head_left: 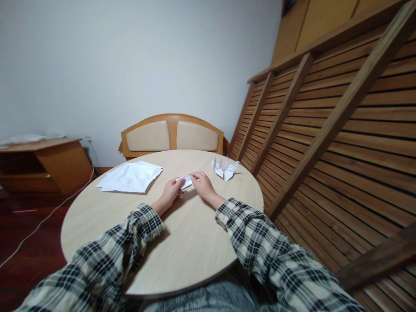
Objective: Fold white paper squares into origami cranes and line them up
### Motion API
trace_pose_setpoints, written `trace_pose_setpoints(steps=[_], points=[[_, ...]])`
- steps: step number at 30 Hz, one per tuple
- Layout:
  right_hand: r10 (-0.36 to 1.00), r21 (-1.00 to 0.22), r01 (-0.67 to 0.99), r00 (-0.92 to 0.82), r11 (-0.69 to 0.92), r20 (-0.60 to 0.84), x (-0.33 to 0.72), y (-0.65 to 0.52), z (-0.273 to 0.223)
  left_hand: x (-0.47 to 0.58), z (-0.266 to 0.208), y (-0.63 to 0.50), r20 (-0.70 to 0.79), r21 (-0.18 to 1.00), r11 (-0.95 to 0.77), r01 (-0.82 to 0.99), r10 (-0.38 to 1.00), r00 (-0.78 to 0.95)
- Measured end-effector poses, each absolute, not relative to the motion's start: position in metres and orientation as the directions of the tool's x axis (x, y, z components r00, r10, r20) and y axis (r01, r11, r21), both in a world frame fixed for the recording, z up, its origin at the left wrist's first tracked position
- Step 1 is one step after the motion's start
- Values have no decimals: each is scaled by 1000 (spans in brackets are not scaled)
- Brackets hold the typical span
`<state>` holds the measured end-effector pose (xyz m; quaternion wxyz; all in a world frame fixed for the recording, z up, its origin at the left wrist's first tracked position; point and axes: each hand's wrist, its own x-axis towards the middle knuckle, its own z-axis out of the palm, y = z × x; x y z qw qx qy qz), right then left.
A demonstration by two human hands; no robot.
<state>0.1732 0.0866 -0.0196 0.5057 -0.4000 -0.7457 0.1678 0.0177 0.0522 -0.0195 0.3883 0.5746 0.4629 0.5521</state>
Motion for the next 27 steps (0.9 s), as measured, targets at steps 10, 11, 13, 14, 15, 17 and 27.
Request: trace_pose_setpoints(steps=[10,11,13,14,15,17,27], points=[[776,-662,439,-154,608,611,174,85,-17,18,-20,55,284,953,-270,137,954,-96],[777,-660,442,-154,607,611,174,84,-17,18,-20,55,286,951,-271,147,953,-99],[777,-658,450,-153,604,610,175,84,-16,17,-20,56,291,949,-274,153,951,-103],[779,-657,455,-148,601,609,175,84,-16,17,-20,56,295,948,-278,156,950,-104],[781,-658,459,-145,596,607,175,84,-16,17,-20,56,302,945,-284,162,947,-105],[787,-662,464,-142,589,601,175,85,-17,16,-20,56,324,935,-302,183,941,-102],[813,-684,484,-107,545,572,175,86,-17,18,-17,53,355,922,-328,205,928,-112]])
